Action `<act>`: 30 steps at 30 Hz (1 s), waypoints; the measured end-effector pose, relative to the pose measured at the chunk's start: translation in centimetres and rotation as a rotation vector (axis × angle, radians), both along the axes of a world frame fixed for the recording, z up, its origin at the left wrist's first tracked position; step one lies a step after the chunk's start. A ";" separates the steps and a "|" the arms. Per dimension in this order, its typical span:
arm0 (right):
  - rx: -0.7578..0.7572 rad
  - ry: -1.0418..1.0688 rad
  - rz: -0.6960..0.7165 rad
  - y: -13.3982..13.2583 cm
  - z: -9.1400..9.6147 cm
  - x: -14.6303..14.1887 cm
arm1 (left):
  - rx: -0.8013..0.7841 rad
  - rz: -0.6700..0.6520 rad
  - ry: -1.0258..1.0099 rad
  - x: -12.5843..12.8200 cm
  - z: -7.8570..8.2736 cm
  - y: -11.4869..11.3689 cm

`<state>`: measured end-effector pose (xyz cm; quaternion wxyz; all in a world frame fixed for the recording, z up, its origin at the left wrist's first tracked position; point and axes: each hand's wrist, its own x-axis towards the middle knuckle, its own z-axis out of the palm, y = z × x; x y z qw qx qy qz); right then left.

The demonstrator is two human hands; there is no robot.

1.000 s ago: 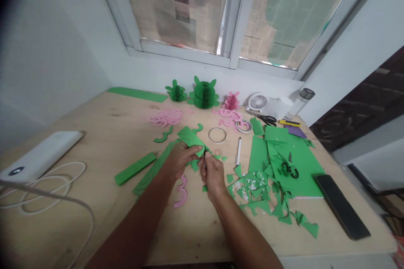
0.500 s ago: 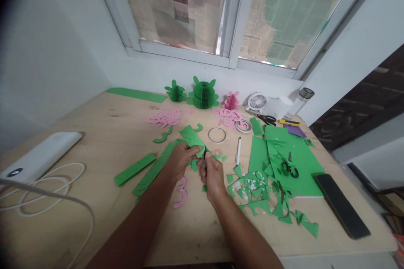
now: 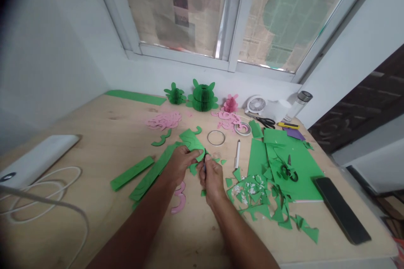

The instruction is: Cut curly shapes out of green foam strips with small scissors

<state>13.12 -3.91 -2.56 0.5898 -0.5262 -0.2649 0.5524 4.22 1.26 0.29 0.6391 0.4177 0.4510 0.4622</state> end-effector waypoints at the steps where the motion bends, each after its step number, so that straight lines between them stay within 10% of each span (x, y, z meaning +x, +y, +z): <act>1: 0.000 -0.002 0.003 0.0 0.0 0.0 | 0.000 -0.008 0.003 0.0 -0.1 0.0; 30: -0.014 -0.059 0.014 -0.1 0.3 -0.1 | -0.015 0.027 -0.063 -0.3 0.1 0.2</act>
